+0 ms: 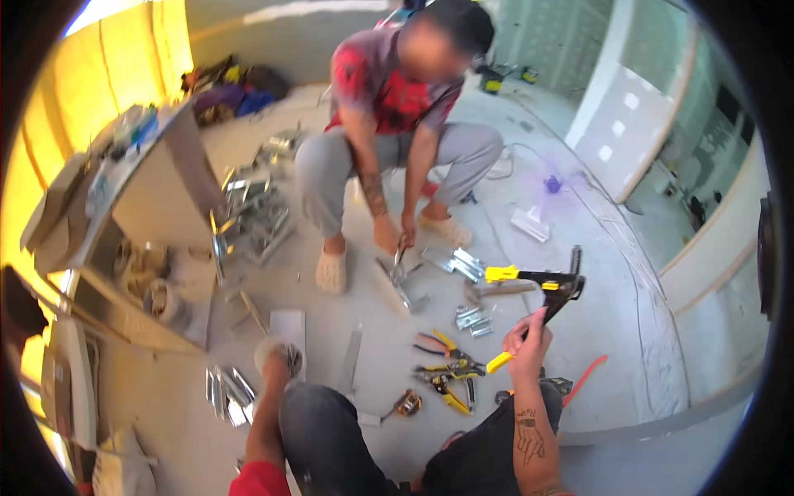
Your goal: The person is joining metal studs using a rivet gun and rivets while an assistant helps hold and drill the pieces.
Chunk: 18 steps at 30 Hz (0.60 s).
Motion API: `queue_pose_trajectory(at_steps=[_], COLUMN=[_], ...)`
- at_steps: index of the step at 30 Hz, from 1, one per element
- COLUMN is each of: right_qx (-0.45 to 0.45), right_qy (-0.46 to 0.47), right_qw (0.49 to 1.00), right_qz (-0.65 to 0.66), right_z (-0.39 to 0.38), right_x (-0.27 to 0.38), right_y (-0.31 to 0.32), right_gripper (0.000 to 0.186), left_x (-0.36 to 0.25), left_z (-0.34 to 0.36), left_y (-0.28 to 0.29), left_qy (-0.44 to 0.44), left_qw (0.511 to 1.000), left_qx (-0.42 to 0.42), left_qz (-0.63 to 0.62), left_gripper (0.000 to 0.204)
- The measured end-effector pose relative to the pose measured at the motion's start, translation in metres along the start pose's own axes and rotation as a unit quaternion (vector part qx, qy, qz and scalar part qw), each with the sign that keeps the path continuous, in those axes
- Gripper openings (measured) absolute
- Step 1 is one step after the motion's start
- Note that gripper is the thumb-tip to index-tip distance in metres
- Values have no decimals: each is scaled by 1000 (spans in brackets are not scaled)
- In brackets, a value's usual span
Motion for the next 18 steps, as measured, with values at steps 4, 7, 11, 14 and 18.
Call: queue_pose_trajectory(at_steps=[4,7,11,14,18], right_qx=[47,-35,-19,-3,72], right_qy=[101,134,103,49,134], right_qw=[992,977,971,986,982], right_qz=[-66,-164,-214,-159,-112], right_z=[-10,-24,-17,-26,-42], right_x=[9,32,14,23,25], right_y=[-10,-20,-32,-20,-23], right_gripper=[42,26,35,31,16], left_x=[-20,-40,-22,-25,-23], left_z=[5,8,7,27,52], left_y=[23,45,52,54,94], left_qy=[65,69,62,10,-99], left_qw=[992,991,992,996,967], left_qx=[-32,45,20,-31,-216], left_qz=[-108,-105,-109,-87,-89], left_gripper=[30,29,23,20,12])
Point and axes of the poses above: each hand's wrist, its own z-axis towards the middle knuckle, its own y-axis out of the back of the hand, x = y × z, the point moved 5 cm from there along z, towards the middle knuckle, and after that the axes turned 15 degrees about -y, right-handed, at the moved point
